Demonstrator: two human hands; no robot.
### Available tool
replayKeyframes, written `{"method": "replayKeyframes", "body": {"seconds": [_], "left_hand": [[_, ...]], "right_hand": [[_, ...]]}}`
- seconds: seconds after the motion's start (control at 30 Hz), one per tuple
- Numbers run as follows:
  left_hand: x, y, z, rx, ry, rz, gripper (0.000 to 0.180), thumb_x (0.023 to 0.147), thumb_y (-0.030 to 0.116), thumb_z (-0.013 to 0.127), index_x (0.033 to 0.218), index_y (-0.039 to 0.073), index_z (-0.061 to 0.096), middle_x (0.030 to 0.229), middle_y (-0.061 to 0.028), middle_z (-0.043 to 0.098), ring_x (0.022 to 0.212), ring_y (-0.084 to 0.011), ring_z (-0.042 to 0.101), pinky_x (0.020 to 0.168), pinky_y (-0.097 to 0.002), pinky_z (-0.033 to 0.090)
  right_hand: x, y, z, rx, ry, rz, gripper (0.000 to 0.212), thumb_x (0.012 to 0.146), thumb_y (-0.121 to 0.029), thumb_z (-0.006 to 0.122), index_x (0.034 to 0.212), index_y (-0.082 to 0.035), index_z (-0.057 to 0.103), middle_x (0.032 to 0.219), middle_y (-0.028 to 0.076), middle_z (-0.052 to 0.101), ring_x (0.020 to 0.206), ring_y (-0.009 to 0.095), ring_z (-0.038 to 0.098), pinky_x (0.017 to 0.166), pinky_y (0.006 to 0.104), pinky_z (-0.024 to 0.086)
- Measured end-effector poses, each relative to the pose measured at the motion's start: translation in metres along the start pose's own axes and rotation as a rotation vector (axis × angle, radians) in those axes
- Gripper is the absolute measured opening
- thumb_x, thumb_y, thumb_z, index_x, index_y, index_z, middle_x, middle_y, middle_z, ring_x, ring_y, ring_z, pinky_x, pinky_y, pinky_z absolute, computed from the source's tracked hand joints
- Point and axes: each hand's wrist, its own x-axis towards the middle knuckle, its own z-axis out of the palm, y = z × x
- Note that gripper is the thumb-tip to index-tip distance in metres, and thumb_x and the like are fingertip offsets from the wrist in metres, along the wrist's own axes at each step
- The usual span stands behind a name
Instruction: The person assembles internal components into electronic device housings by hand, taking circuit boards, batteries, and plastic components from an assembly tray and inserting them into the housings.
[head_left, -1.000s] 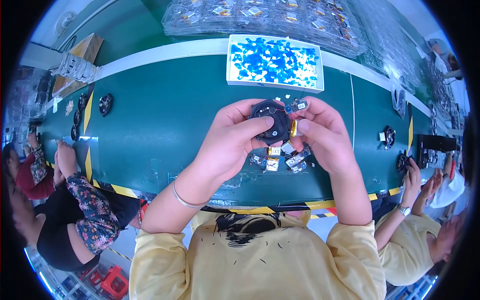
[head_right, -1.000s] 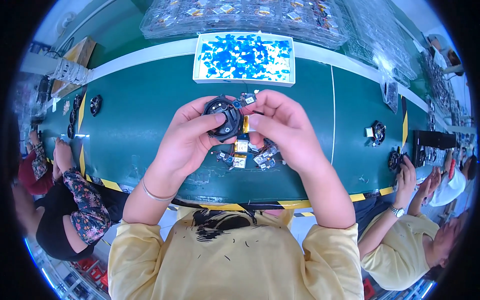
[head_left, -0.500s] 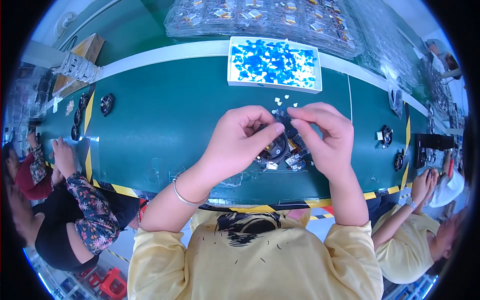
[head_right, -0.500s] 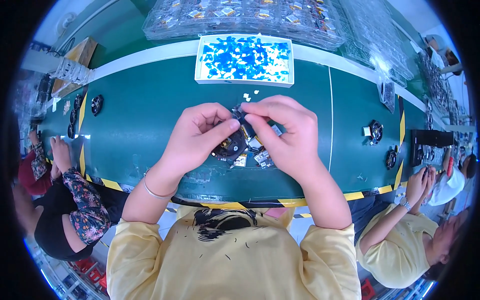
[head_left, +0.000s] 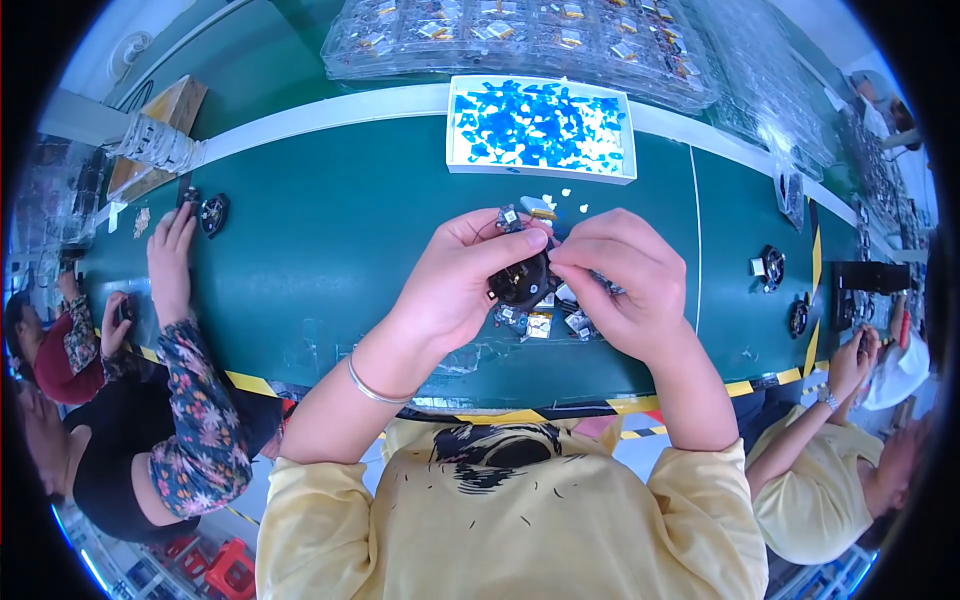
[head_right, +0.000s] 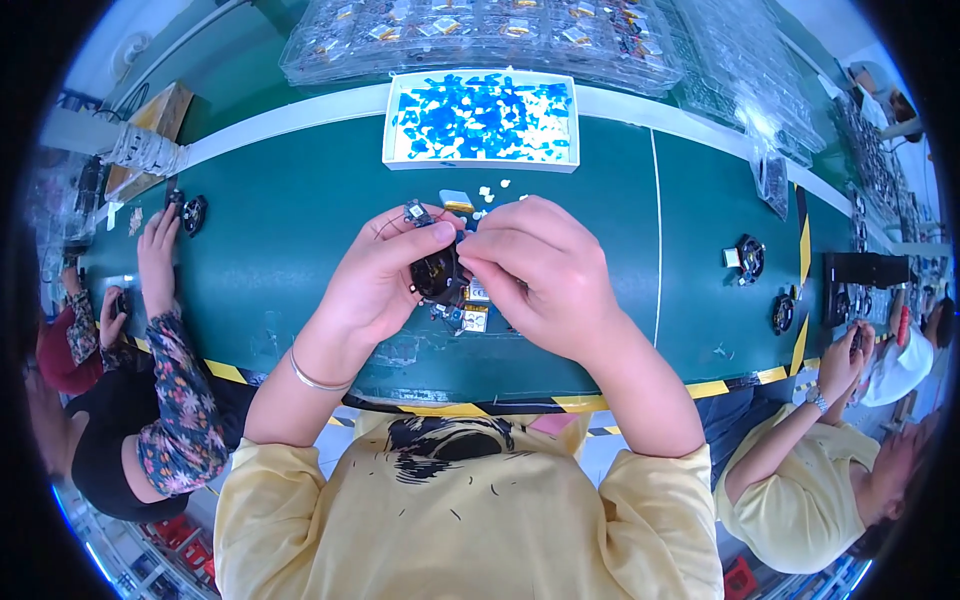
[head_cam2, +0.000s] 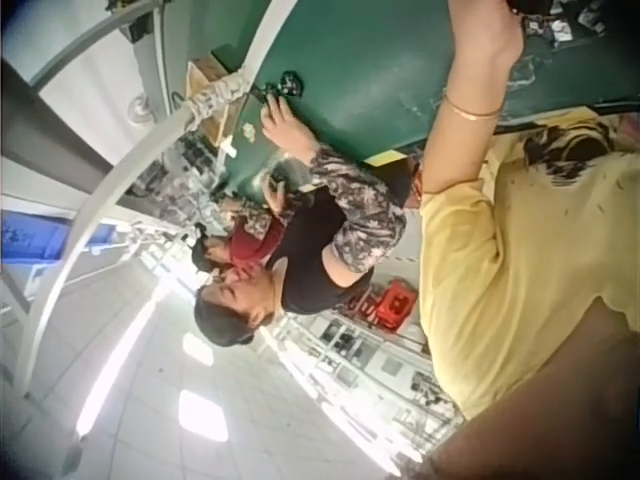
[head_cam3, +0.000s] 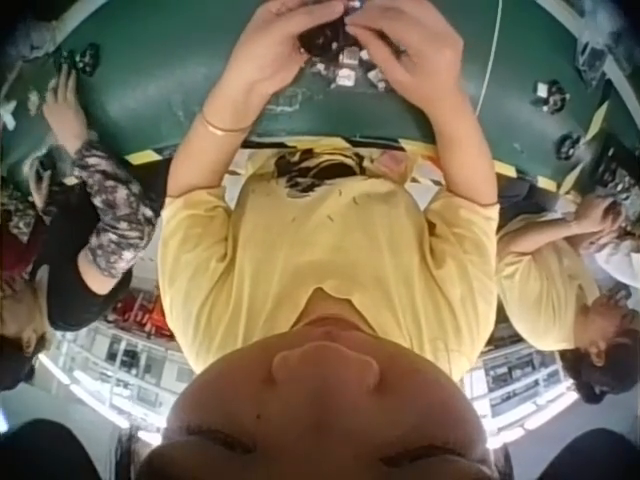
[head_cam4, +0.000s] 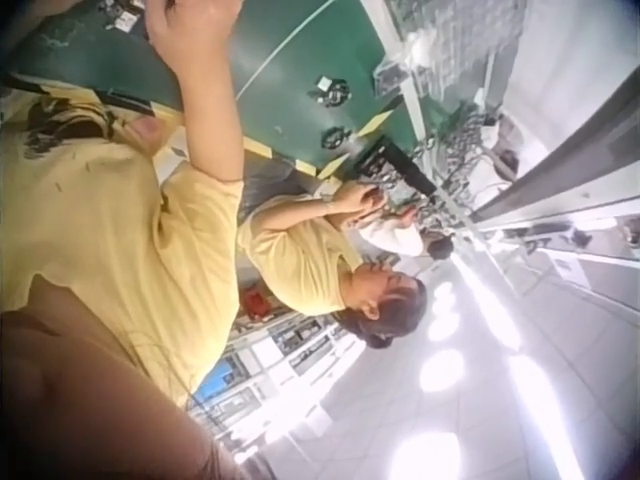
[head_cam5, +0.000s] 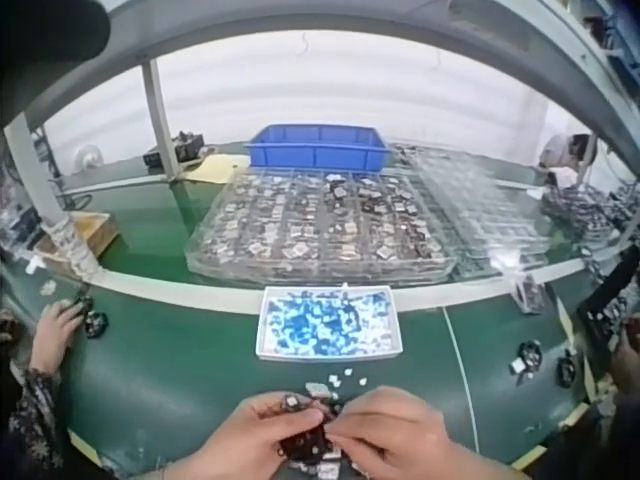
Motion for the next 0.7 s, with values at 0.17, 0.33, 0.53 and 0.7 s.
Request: {"method": "replayKeyframes", "body": {"seconds": [0.17, 0.33, 0.53, 0.7], "left_hand": [[-0.004, 0.014, 0.005, 0.01, -0.067, -0.098, 0.016, 0.082, 0.008, 0.065, 0.094, -0.002, 0.063, 0.085, -0.0097, 0.065, 0.072, -0.0166, 0.063, 0.067, -0.0262, 0.051], [0.001, 0.005, -0.005, 0.066, -0.112, -0.076, 0.014, 0.082, 0.007, 0.064, 0.092, -0.002, 0.063, 0.082, -0.0098, 0.065, 0.071, -0.0168, 0.064, 0.066, -0.0259, 0.051], [0.002, 0.01, -0.017, 0.104, -0.034, 0.084, 0.014, 0.082, 0.008, 0.064, 0.092, -0.002, 0.063, 0.079, -0.0091, 0.065, 0.07, -0.0157, 0.063, 0.064, -0.0243, 0.049], [0.0, 0.006, -0.012, 0.178, 0.002, 0.155, 0.014, 0.082, 0.008, 0.065, 0.091, -0.002, 0.064, 0.079, -0.007, 0.065, 0.069, -0.0126, 0.062, 0.062, -0.0223, 0.048]], "right_hand": [[0.003, -0.001, -0.005, 0.526, -0.16, 0.509, 0.008, 0.076, 0.004, 0.063, 0.082, 0.0, 0.06, 0.083, 0.006, 0.059, 0.072, 0.014, 0.057, 0.064, 0.0273, 0.046], [-0.005, 0.015, 0.003, 0.727, 0.068, 0.683, 0.004, 0.077, 0.002, 0.061, 0.081, 0.0, 0.059, 0.083, 0.006, 0.057, 0.078, 0.014, 0.056, 0.069, 0.0253, 0.044], [-0.006, 0.021, -0.002, -0.195, -0.338, 0.122, 0.017, 0.068, 0.005, 0.061, 0.083, -0.003, 0.065, 0.08, 0.01, 0.058, 0.076, 0.026, 0.057, 0.068, 0.0316, 0.046], [-0.006, 0.011, -0.005, -0.137, -0.06, 0.171, 0.021, 0.069, 0.007, 0.062, 0.088, -0.001, 0.066, 0.081, 0.01, 0.061, 0.075, 0.021, 0.06, 0.067, 0.0293, 0.048]]}}
